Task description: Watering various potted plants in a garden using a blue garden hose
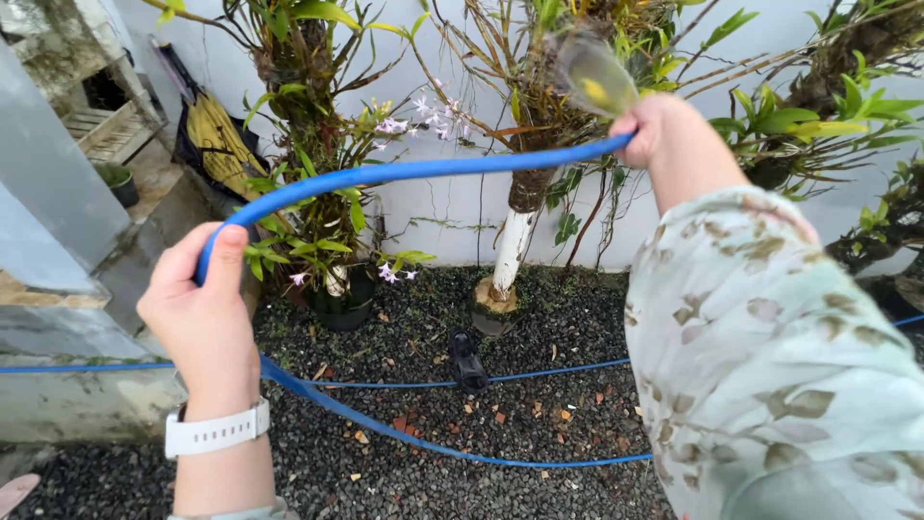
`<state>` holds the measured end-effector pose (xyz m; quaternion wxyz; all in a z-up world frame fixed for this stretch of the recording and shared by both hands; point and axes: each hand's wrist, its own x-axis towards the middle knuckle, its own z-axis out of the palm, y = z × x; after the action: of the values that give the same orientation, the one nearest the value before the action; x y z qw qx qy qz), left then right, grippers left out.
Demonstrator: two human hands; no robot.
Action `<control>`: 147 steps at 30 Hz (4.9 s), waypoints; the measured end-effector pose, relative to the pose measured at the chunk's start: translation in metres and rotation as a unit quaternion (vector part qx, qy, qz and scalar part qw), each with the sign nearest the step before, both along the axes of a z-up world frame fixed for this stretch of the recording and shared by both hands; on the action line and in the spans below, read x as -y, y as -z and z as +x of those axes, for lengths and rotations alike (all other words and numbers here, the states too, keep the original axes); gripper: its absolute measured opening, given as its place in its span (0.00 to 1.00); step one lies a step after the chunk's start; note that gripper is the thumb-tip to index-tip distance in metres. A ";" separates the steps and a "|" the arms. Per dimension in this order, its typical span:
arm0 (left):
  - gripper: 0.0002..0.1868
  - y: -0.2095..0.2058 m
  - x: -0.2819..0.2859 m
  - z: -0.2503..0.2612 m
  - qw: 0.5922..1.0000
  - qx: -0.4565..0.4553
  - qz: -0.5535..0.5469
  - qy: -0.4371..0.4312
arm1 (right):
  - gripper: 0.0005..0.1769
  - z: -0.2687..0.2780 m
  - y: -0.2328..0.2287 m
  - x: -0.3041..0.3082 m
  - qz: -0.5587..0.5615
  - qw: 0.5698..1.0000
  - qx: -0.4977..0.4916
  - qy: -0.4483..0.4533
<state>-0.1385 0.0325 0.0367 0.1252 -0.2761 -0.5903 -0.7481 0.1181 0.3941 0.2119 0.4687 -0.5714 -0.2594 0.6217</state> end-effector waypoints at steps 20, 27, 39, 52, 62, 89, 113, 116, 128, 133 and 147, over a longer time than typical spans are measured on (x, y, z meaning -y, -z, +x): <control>0.07 0.015 0.037 0.048 0.992 0.004 -0.120 0.025 | 0.13 0.048 0.134 -0.023 -0.098 0.962 -0.213 0.141; 0.07 0.012 0.025 0.056 0.997 0.017 -0.054 0.046 | 0.10 0.082 0.083 -0.018 0.139 0.968 -0.206 0.015; 0.08 0.018 0.047 0.049 0.983 0.086 -0.134 0.094 | 0.16 0.071 0.186 -0.047 -0.061 0.892 -0.340 0.291; 0.10 0.056 0.094 -0.011 0.990 0.136 -0.038 -0.001 | 0.15 -0.042 0.170 -0.022 -0.013 0.978 -0.193 -0.078; 0.17 0.073 0.130 -0.057 0.975 0.206 0.086 -0.011 | 0.07 -0.146 0.065 0.060 0.047 0.972 -0.197 -0.120; 0.11 0.109 0.178 -0.046 0.948 0.280 0.142 -0.059 | 0.14 -0.209 0.067 0.136 -0.008 0.987 -0.100 -0.126; 0.13 0.067 0.173 -0.035 0.994 0.103 -0.034 -0.011 | 0.08 -0.166 0.069 0.084 0.159 0.957 -0.126 -0.208; 0.10 0.020 0.160 -0.014 0.990 0.044 -0.121 0.048 | 0.07 -0.162 0.059 0.065 0.160 0.951 -0.142 -0.225; 0.10 -0.017 0.070 0.004 0.978 0.012 -0.194 0.081 | 0.08 -0.111 0.052 0.050 0.131 0.932 -0.194 -0.277; 0.09 -0.021 0.066 0.009 0.984 0.000 -0.175 -0.039 | 0.09 -0.123 0.074 0.037 0.065 0.928 -0.259 -0.261; 0.08 -0.030 0.068 0.044 0.994 -0.008 -0.100 -0.033 | 0.09 -0.131 0.054 0.024 0.074 0.923 -0.251 -0.280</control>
<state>-0.0944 -0.0350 0.0670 0.1262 -0.2732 -0.6703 -0.6783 -0.0131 0.3697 0.1581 0.3657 -0.2642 -0.3276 0.8301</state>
